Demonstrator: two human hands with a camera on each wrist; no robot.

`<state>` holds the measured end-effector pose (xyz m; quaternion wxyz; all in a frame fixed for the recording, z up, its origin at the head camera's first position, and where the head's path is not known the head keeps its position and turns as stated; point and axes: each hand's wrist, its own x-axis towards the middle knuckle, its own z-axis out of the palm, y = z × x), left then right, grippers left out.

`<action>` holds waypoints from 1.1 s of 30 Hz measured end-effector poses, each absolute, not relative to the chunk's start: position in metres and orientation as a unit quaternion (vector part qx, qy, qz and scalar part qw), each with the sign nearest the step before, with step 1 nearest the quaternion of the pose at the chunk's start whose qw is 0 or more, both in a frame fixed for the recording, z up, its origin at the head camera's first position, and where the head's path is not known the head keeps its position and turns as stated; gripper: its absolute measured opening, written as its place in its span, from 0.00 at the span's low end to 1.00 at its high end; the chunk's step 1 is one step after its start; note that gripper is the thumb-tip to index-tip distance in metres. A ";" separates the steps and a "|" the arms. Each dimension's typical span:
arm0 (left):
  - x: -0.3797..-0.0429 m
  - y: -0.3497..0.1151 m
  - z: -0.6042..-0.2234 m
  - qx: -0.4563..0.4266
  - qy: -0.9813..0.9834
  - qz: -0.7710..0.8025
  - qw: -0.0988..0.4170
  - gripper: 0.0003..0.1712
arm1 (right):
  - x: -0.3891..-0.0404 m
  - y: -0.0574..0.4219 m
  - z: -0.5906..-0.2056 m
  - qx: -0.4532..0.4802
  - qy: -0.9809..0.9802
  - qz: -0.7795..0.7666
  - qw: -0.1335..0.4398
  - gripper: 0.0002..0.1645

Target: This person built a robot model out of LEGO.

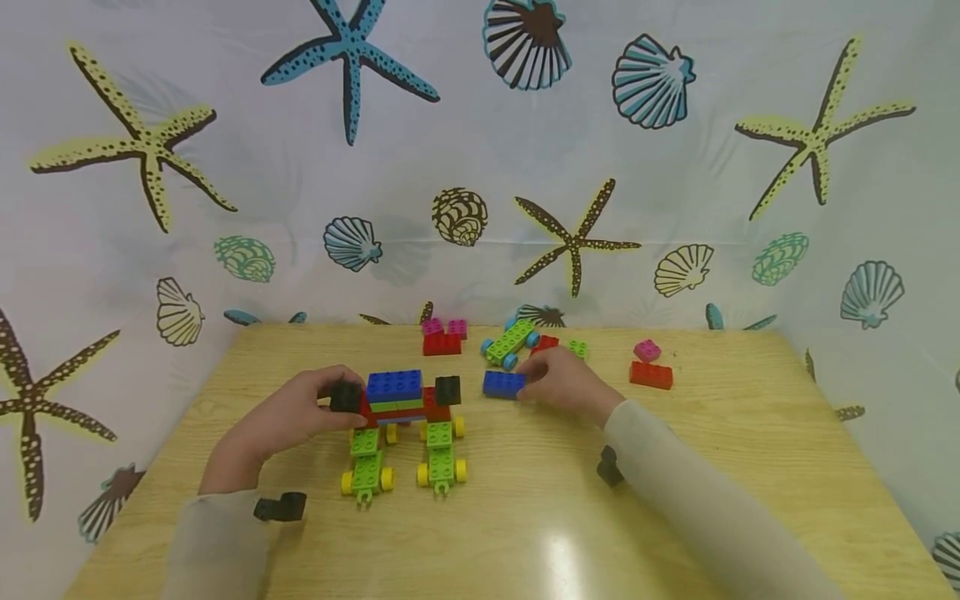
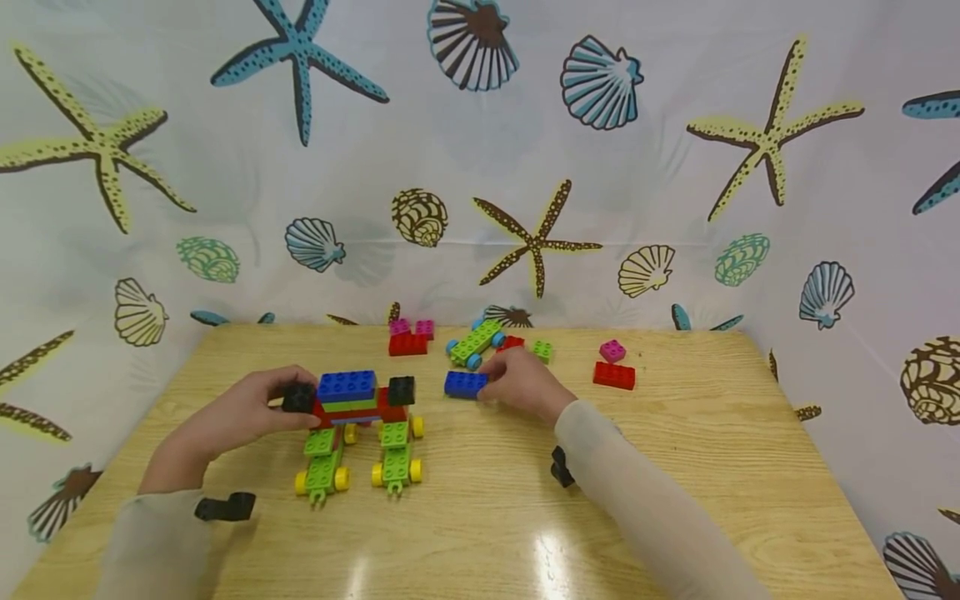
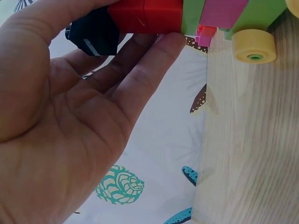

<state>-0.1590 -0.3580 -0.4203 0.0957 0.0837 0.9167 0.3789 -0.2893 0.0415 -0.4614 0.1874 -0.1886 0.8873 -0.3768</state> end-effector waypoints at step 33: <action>-0.156 -0.360 -0.416 0.085 0.908 0.404 0.078 0.24 | -0.240 -0.031 -0.363 -0.292 0.837 -0.436 0.152 0.22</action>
